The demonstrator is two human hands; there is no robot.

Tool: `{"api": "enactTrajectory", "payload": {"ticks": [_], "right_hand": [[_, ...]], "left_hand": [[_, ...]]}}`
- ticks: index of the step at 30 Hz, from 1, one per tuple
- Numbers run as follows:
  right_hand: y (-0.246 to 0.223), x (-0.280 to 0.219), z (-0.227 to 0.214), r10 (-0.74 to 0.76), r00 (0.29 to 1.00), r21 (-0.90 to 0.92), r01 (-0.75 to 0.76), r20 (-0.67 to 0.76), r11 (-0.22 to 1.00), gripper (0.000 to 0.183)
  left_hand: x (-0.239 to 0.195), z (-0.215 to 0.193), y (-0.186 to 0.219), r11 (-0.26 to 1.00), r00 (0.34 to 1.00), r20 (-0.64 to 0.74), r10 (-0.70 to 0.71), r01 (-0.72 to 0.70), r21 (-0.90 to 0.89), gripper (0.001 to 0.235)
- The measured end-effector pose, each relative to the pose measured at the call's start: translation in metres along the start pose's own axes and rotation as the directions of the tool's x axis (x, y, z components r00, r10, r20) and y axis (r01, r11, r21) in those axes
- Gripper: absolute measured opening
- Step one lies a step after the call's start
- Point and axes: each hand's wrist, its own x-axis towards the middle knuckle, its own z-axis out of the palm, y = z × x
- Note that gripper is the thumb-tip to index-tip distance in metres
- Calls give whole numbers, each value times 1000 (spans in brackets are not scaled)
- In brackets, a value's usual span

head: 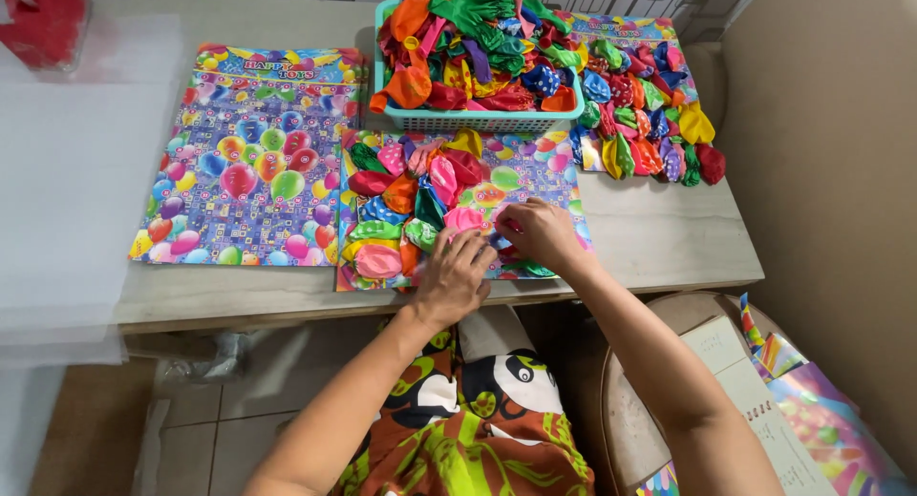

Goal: Organizing and arranging colorful balloons from a basket onto decorative display cards.

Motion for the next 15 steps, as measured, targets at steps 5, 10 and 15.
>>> {"api": "enactTrajectory", "payload": {"ticks": [5, 10, 15], "right_hand": [[-5, -3, 1, -88, 996, -34, 87, -23, 996, 12], [-5, 0, -11, -83, 995, -14, 83, 58, 996, 15], [-6, 9, -17, -190, 963, -107, 212, 191, 971, 10]], "left_hand": [[-3, 30, -1, 984, 992, -118, 31, -9, 178, 7], [3, 30, 1, 969, 982, -188, 9, 39, 245, 7], [4, 29, 4, 971, 972, -233, -11, 66, 229, 9]]}}
